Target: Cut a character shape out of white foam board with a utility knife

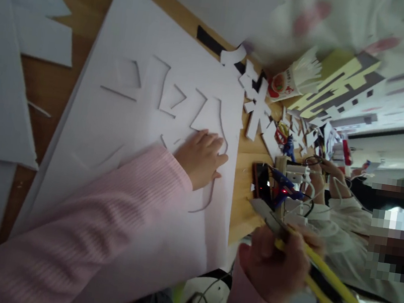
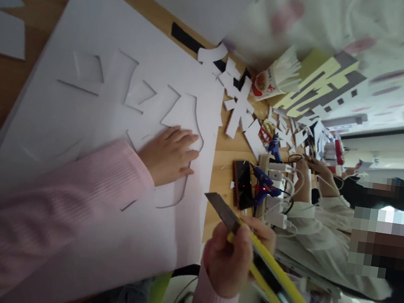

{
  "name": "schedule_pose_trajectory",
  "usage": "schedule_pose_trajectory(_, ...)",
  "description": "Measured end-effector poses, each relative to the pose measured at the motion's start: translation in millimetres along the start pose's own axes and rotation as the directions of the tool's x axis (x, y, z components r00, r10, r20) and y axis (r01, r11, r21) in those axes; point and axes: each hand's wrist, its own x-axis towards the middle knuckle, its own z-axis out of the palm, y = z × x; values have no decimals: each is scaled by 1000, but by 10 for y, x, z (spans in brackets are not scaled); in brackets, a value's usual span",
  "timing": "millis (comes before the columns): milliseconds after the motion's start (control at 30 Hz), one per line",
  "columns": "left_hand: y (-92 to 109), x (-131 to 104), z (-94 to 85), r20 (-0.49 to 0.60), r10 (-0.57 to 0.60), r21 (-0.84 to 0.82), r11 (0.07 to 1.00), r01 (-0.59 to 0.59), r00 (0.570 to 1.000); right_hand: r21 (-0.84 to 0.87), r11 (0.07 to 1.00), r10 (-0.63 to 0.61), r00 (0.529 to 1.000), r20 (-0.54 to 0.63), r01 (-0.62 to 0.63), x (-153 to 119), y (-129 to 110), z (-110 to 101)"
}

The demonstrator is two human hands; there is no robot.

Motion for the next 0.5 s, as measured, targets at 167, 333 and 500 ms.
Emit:
schedule_pose_trajectory(167,-15,13,13,-41,22,62,998,-20,999,458,771,394,896,204,-443,-313,186,95)
schedule_pose_trajectory(333,-22,4,1,-48,14,-10,1000,-14,999,608,594,509,831,224,-527,-526,446,139)
schedule_pose_trajectory(500,-7,112,-18,-161,-151,-323,942,92,975,645,557,529,822,210,-523,-515,487,176)
